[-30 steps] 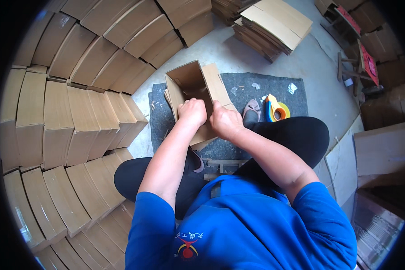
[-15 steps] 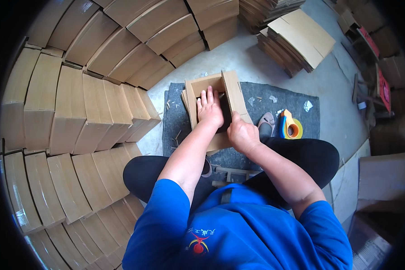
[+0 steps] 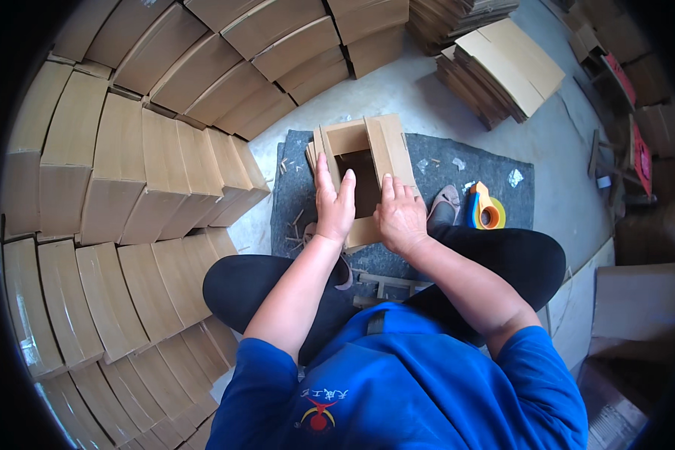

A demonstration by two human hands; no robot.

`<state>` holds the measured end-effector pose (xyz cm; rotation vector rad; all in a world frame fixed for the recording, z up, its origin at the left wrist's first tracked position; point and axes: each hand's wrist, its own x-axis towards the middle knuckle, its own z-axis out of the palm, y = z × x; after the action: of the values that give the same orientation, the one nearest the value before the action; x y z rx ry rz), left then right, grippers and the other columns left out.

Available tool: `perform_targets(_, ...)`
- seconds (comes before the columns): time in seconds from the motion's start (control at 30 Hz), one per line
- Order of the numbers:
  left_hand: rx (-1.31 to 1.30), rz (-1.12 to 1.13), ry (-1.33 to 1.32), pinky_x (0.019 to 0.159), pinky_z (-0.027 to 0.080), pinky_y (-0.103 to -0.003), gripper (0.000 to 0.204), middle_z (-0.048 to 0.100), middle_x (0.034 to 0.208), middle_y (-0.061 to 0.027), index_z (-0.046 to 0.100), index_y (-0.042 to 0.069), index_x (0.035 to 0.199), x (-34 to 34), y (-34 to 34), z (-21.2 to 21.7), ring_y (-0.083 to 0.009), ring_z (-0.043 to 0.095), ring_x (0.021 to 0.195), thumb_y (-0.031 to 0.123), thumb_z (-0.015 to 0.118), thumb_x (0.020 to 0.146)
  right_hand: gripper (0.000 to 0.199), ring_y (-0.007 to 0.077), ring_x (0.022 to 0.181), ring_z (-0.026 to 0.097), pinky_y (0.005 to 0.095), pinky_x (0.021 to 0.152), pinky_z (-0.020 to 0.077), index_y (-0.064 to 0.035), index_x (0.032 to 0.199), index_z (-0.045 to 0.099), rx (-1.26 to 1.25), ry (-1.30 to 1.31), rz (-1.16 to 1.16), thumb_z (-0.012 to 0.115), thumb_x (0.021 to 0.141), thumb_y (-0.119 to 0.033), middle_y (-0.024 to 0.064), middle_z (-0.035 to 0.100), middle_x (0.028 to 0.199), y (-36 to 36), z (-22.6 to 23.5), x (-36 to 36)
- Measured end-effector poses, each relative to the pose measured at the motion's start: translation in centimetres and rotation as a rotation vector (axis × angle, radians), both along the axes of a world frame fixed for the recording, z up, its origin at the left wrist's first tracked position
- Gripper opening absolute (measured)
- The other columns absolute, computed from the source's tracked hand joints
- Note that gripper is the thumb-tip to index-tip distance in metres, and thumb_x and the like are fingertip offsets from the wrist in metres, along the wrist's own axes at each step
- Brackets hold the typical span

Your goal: Taping cardboard boxes and stacking them in a storage area.

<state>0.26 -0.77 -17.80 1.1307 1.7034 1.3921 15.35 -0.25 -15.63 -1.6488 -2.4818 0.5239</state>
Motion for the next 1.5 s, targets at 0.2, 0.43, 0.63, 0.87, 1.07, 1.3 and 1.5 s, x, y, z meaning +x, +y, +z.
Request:
perform_targets(0.2,-0.192,-0.249,0.513,0.122,0.01,-0.044,0.064,0.017,0.162,-0.0205,0.032,-0.001,0.15,2.0,1.6,-3.4,-0.0348,0.013,0.151,0.037,0.045,0.1,0.083,0.0469,0.133,0.037,0.0506,0.108,0.0379,0.0047,0.148,0.029,-0.019,-0.054,0.224,0.063,0.082,-0.032,0.0271,0.03,0.151,0.5,-2.7,0.4)
perform_targets(0.43,-0.237,-0.31,0.831,0.122,0.01,-0.044,0.06,0.019,0.162,-0.0173,0.033,0.005,0.151,2.0,0.7,-2.5,-0.0309,0.015,0.151,0.038,0.042,0.102,0.086,0.0394,0.13,0.046,0.0442,0.112,0.0366,-0.0035,0.146,0.037,-0.328,-0.105,0.454,0.074,0.074,-0.031,0.0211,0.031,0.153,5.1,2.4,2.7)
perform_targets(0.63,-0.263,-0.294,0.886,0.123,0.008,-0.043,0.059,0.02,0.162,-0.0146,0.03,0.006,0.153,2.3,0.6,-2.5,-0.0286,0.014,0.151,0.034,0.041,0.102,0.07,0.0353,0.129,0.047,0.0437,0.109,0.0394,-0.0024,0.136,0.051,-0.293,-0.195,0.467,0.073,0.074,-0.027,0.0182,0.038,0.149,5.8,2.5,1.8)
perform_targets(0.87,-0.403,-0.328,1.165,0.123,0.005,-0.042,0.06,0.017,0.163,-0.0125,0.025,0.003,0.154,2.8,0.7,-3.7,-0.0263,0.01,0.152,0.029,0.042,0.101,0.068,0.0333,0.123,0.051,0.0411,0.104,0.0429,-0.0016,0.134,0.053,-0.297,-0.266,0.47,0.072,0.073,-0.024,0.0142,0.043,0.144,5.3,2.3,0.4)
perform_targets(1.07,-0.405,-0.349,1.047,0.124,0.004,-0.041,0.06,0.015,0.164,-0.0124,0.025,0.003,0.154,3.0,0.5,-3.2,-0.0264,0.009,0.152,0.029,0.04,0.102,0.063,0.0336,0.124,0.056,0.0386,0.11,0.0422,-0.0036,0.141,0.049,-0.622,-0.184,0.426,0.068,0.09,-0.035,0.0201,0.055,0.138,9.6,7.2,5.8)
perform_targets(1.3,-0.343,-0.383,1.112,0.122,0.015,-0.044,0.058,0.026,0.159,-0.0181,0.035,-0.002,0.149,2.2,1.8,-2.4,-0.0307,0.019,0.15,0.024,0.048,0.098,0.047,0.0259,0.113,0.064,0.0366,0.096,0.0532,-0.0055,0.139,0.052,-0.224,-0.033,-0.023,0.061,0.098,-0.027,0.0155,0.063,0.128,14.4,12.6,19.8)
perform_targets(1.5,-0.598,-0.565,1.123,0.122,0.021,-0.038,0.066,0.021,0.161,-0.0183,0.029,-0.002,0.151,4.3,3.6,0.4,-0.0319,0.018,0.15,0.028,0.054,0.097,0.047,0.0267,0.102,0.068,0.0367,0.092,0.0514,0.0004,0.124,0.064,-0.534,0.209,-0.36,0.066,0.09,-0.031,0.0176,0.069,0.114,12.3,-1.9,28.2)
